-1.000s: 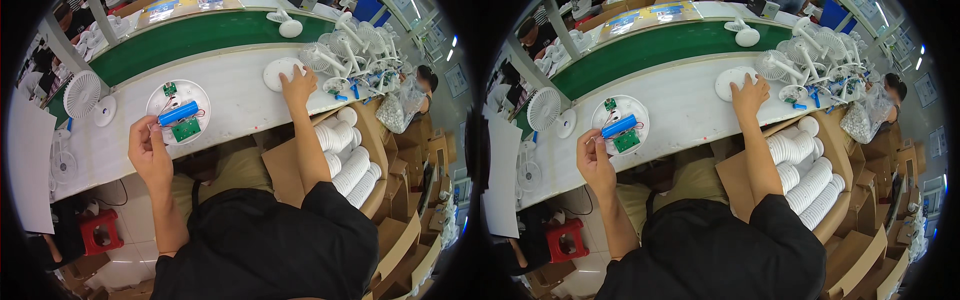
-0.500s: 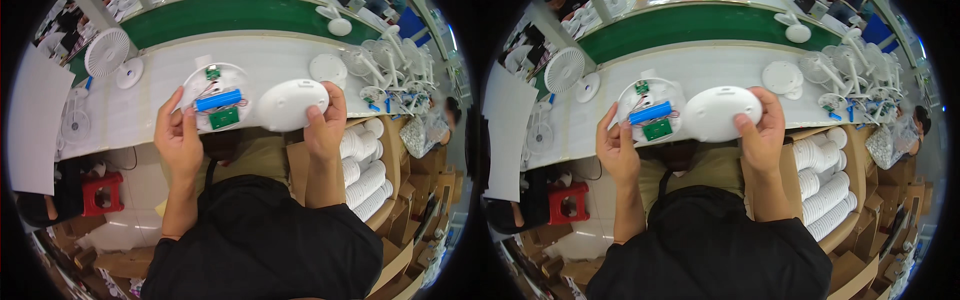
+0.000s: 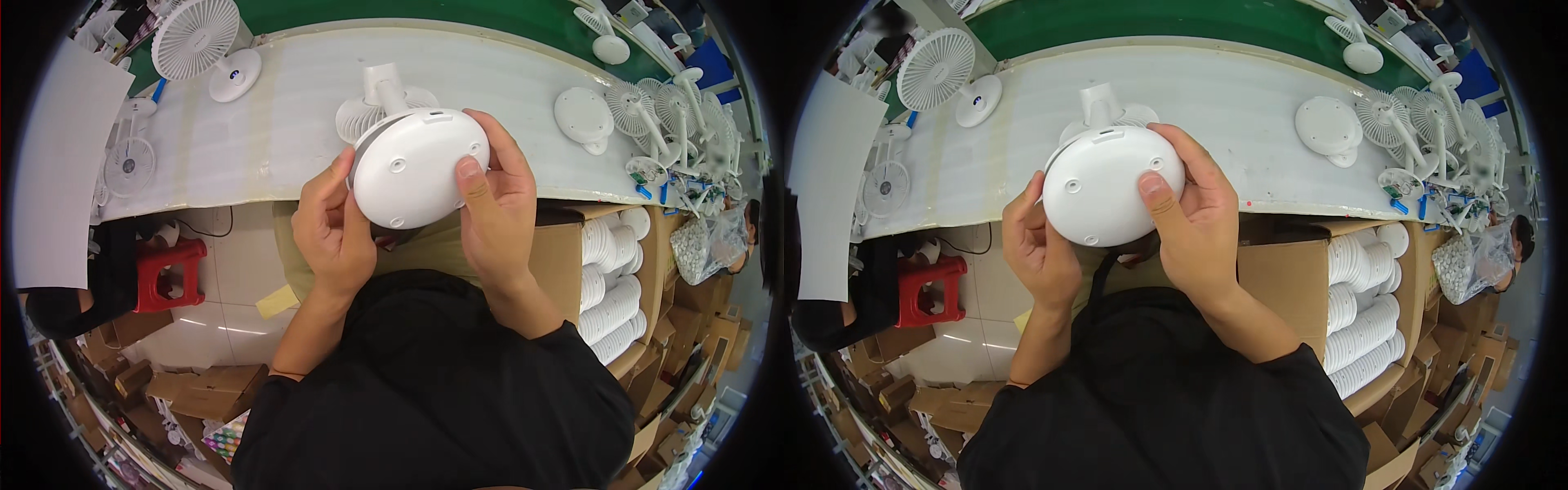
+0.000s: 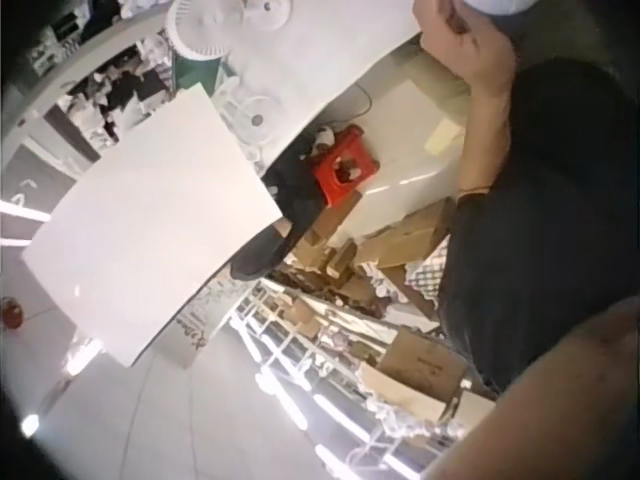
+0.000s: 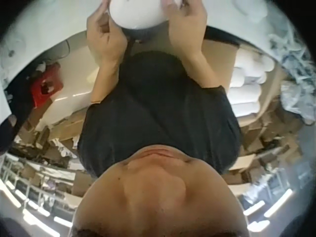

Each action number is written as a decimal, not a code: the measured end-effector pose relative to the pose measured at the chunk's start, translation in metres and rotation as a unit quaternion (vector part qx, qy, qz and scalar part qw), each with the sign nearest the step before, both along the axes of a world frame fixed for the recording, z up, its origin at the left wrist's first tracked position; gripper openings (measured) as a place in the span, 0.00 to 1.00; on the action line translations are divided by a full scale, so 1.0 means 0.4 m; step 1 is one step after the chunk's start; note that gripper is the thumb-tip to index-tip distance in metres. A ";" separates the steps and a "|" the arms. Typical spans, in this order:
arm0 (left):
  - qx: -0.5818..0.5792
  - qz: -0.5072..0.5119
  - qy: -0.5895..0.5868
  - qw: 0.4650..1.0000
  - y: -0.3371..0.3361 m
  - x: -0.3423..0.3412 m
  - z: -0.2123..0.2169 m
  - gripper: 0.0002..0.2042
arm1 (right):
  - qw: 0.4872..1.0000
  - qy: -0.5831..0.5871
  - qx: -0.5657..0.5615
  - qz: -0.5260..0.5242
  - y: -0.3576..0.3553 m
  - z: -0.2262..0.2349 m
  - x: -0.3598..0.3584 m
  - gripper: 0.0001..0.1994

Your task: Assembling small portable fans by inserting batteries and attaching the fan head to the base.

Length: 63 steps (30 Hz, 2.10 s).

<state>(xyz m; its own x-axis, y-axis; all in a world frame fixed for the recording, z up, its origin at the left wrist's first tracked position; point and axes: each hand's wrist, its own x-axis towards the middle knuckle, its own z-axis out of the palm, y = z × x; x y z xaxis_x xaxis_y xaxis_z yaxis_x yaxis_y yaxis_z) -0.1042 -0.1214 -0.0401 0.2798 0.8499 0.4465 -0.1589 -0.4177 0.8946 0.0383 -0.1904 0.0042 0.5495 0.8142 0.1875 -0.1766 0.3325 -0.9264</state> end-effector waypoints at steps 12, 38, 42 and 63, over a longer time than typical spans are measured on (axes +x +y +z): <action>-0.087 -0.016 -0.007 0.996 -0.098 -0.070 0.126 0.22 | 0.989 -0.138 -0.007 -0.060 -0.065 0.071 -0.081 0.23; 0.092 -0.131 -0.029 0.987 -0.033 -0.079 0.161 0.14 | 0.908 -0.406 0.096 0.028 -0.066 0.170 -0.028 0.15; 0.116 -0.152 -0.060 0.980 -0.023 -0.066 0.154 0.13 | 0.893 -0.431 0.128 0.010 -0.065 0.162 -0.025 0.14; 0.035 -0.198 -0.180 0.963 -0.023 -0.015 0.116 0.13 | 0.851 -0.477 0.209 -0.073 -0.052 0.144 -0.028 0.13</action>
